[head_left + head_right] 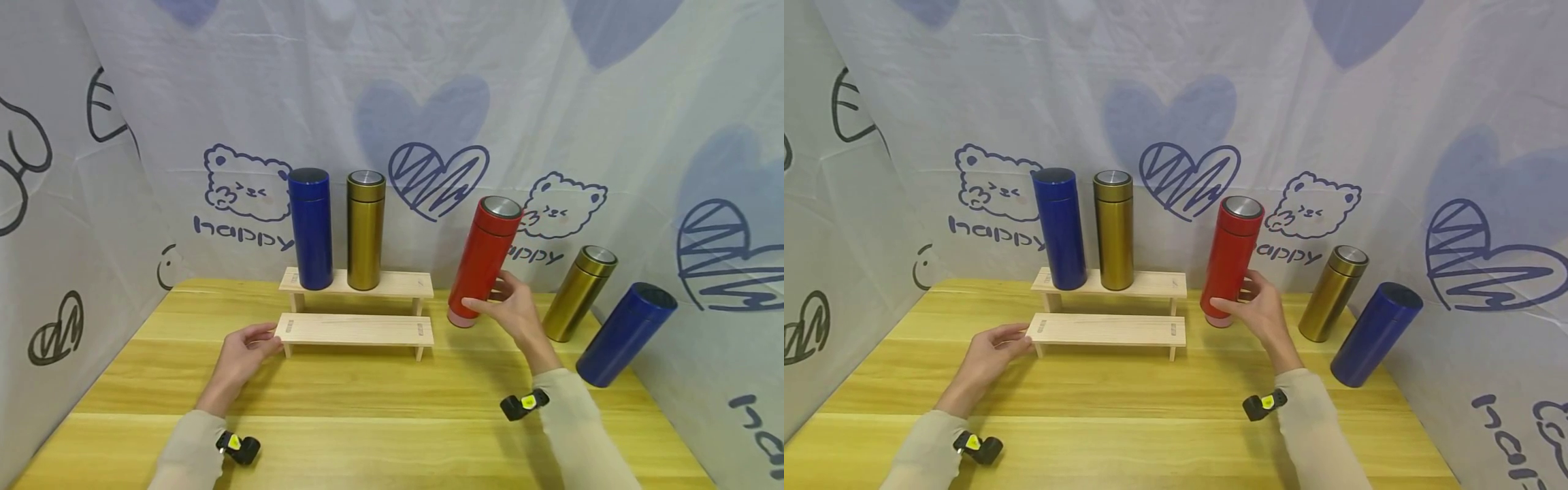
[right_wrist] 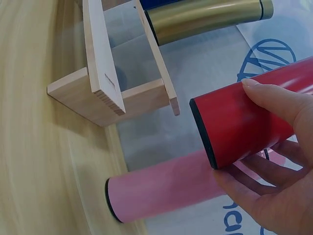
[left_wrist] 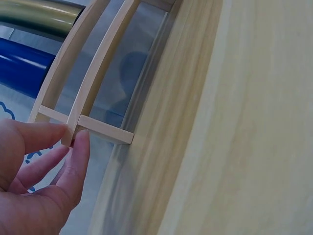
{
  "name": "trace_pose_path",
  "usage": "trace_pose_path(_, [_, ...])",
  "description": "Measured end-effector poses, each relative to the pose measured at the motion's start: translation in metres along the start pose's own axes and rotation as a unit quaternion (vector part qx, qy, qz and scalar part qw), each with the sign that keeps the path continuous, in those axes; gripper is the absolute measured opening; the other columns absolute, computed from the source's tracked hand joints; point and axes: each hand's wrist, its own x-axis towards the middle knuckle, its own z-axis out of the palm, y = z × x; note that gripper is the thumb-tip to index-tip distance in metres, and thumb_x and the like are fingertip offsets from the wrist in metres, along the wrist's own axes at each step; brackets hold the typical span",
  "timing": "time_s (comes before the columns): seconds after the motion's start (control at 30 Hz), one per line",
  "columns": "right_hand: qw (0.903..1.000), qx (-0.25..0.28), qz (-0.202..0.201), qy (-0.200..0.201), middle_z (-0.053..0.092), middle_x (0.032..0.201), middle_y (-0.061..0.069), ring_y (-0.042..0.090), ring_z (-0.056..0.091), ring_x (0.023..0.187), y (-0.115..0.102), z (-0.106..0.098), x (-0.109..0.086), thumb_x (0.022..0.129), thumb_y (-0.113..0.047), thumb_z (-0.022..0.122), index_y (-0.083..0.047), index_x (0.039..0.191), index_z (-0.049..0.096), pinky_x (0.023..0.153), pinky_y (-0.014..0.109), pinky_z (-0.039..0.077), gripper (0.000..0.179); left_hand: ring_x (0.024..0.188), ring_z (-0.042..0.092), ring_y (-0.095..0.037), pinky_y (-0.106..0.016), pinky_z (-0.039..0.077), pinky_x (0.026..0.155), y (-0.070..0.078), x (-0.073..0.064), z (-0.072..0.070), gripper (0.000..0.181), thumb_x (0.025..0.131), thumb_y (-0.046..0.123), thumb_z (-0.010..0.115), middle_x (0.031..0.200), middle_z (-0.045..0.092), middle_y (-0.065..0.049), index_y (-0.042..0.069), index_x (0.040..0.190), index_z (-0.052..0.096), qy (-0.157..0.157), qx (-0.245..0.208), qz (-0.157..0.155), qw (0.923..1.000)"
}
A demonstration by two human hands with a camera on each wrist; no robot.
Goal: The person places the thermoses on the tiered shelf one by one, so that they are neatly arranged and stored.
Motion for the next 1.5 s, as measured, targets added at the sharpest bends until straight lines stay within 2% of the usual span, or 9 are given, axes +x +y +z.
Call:
trace_pose_path(0.3, [0.9999, 0.009, -0.012, -0.002, 0.058, 0.148, 0.016, 0.040, 0.058, 0.132, -0.005, 0.008, 0.002, 0.081, -0.036, 0.090, -0.016, 0.152, 0.047, 0.112, 0.058, 0.047, 0.086, 0.093, 0.067, 0.005, -0.017, 0.057, 0.088, -0.001, 0.000, 0.000, 0.047, 0.102, 0.007, 0.062, 0.136, 0.058, -0.025, -0.006, 0.146, 0.052, 0.006, 0.005, -0.001, 1.0000])
trace_pose_path(0.53, [0.9995, 0.018, -0.023, -0.008, 0.060, 0.146, 0.014, 0.039, 0.059, 0.132, -0.006, 0.014, 0.005, 0.081, -0.035, 0.089, -0.016, 0.152, 0.047, 0.112, 0.058, 0.047, 0.084, 0.096, 0.066, 0.005, -0.020, 0.058, 0.092, -0.001, 0.000, 0.001, 0.048, 0.103, 0.006, 0.060, 0.145, 0.053, -0.029, -0.006, 0.148, 0.049, 0.003, -0.011, 0.001, 0.9999])
trace_pose_path(0.87, [0.9992, 0.021, -0.034, -0.009, 0.062, 0.144, 0.013, 0.037, 0.060, 0.129, -0.012, 0.021, 0.007, 0.081, -0.034, 0.089, -0.019, 0.152, 0.049, 0.112, 0.056, 0.047, 0.083, 0.099, 0.065, 0.004, -0.021, 0.058, 0.092, -0.001, 0.000, 0.001, 0.049, 0.102, 0.006, 0.061, 0.147, 0.052, -0.028, -0.006, 0.148, 0.049, 0.004, -0.014, -0.005, 0.9999])
trace_pose_path(1.03, [0.9989, 0.023, -0.040, -0.010, 0.064, 0.142, 0.011, 0.034, 0.061, 0.127, -0.016, 0.024, 0.012, 0.081, -0.034, 0.089, -0.019, 0.151, 0.050, 0.112, 0.053, 0.047, 0.081, 0.103, 0.066, 0.000, -0.020, 0.057, 0.091, -0.002, 0.001, 0.001, 0.049, 0.103, 0.008, 0.062, 0.147, 0.053, -0.028, -0.005, 0.148, 0.049, 0.004, -0.005, -0.007, 1.0000])
trace_pose_path(1.3, [0.9973, 0.035, -0.062, -0.016, 0.066, 0.138, 0.011, 0.033, 0.064, 0.123, -0.024, 0.032, 0.021, 0.081, -0.030, 0.090, -0.017, 0.148, 0.053, 0.109, 0.051, 0.051, 0.077, 0.114, 0.067, -0.014, -0.019, 0.056, 0.089, -0.002, 0.001, 0.002, 0.048, 0.103, 0.010, 0.063, 0.147, 0.055, -0.027, -0.003, 0.148, 0.052, 0.008, 0.015, -0.011, 0.9998])
trace_pose_path(1.5, [0.9964, 0.042, -0.073, -0.014, 0.067, 0.136, 0.011, 0.032, 0.065, 0.122, -0.029, 0.039, 0.025, 0.081, -0.026, 0.090, -0.017, 0.147, 0.053, 0.108, 0.050, 0.052, 0.076, 0.107, 0.067, -0.006, -0.018, 0.056, 0.087, -0.002, 0.001, 0.001, 0.048, 0.103, 0.012, 0.063, 0.146, 0.056, -0.027, -0.003, 0.147, 0.053, 0.008, 0.013, -0.017, 0.9997])
